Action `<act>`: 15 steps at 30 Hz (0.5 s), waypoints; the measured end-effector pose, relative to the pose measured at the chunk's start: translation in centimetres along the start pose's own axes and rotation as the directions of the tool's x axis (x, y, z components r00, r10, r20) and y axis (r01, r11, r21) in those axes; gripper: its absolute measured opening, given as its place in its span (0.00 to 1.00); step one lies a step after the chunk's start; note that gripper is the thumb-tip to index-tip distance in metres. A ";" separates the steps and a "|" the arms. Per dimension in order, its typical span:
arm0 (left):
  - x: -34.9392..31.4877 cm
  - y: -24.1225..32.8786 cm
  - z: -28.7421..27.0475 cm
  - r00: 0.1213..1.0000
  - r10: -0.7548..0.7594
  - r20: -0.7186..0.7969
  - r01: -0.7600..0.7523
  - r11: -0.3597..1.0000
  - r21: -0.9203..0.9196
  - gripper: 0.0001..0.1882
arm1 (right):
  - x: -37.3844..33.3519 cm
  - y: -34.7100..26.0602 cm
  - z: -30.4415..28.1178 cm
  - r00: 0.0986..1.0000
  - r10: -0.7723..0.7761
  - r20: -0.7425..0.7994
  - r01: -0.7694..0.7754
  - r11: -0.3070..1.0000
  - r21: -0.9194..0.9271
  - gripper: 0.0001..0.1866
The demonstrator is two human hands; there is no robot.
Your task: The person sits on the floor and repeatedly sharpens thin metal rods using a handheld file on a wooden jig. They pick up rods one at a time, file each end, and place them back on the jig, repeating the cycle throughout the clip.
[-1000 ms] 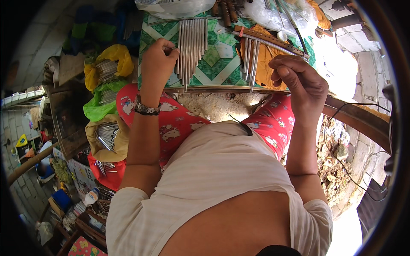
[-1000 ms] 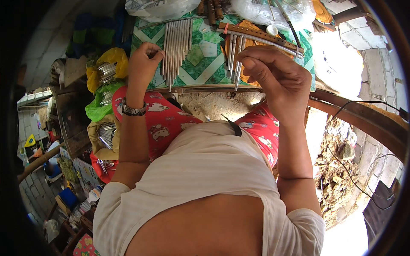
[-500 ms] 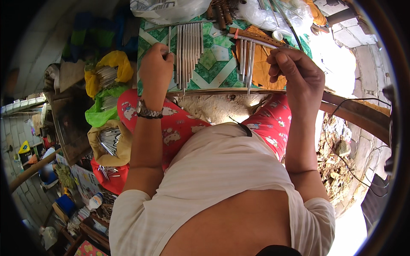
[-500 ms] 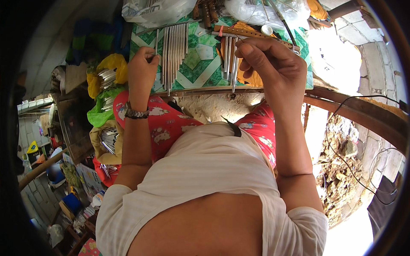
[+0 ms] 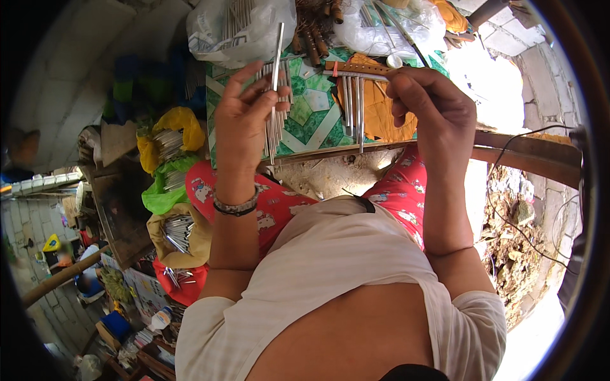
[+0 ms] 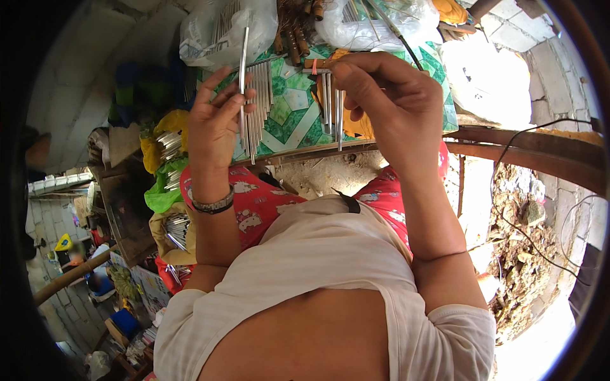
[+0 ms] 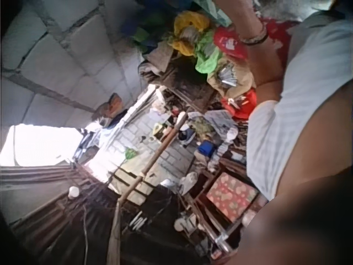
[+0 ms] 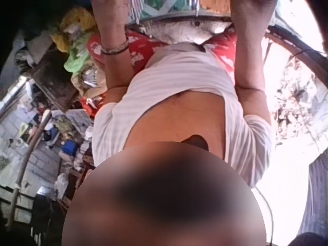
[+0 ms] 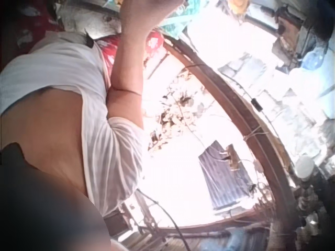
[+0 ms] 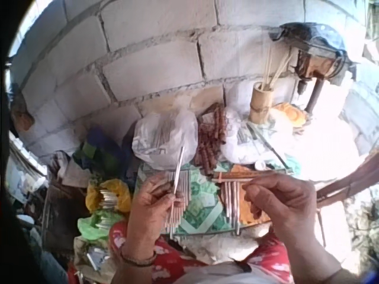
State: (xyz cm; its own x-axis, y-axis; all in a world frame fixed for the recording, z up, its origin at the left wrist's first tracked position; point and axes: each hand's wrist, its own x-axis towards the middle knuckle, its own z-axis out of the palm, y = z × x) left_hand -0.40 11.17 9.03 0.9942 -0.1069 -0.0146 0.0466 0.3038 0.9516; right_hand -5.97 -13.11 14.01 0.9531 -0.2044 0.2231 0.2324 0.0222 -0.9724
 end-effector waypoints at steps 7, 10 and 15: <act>-0.1 -0.9 4.4 0.949 -0.145 0.279 0.186 0.974 -0.127 0.20 | 0.0 0.5 -0.5 0.992 0.090 -0.083 -0.091 0.996 -0.007 0.10; -0.6 -0.9 5.4 0.932 -0.125 0.341 0.185 0.971 -0.151 0.18 | 0.0 0.9 -1.4 0.990 0.089 -0.110 -0.093 0.995 -0.031 0.09; -0.5 -0.1 6.0 0.927 -0.242 0.287 0.221 0.970 0.104 0.17 | -0.1 1.2 -2.5 0.985 0.092 -0.145 -0.101 0.994 -0.052 0.10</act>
State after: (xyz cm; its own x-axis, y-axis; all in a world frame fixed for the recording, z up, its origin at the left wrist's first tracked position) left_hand -1.44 5.53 10.75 0.8824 -0.4439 -0.1560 0.2552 0.1729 0.9513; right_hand -6.26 -15.48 12.67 0.9322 -0.3414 0.1199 0.1245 -0.0085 -0.9922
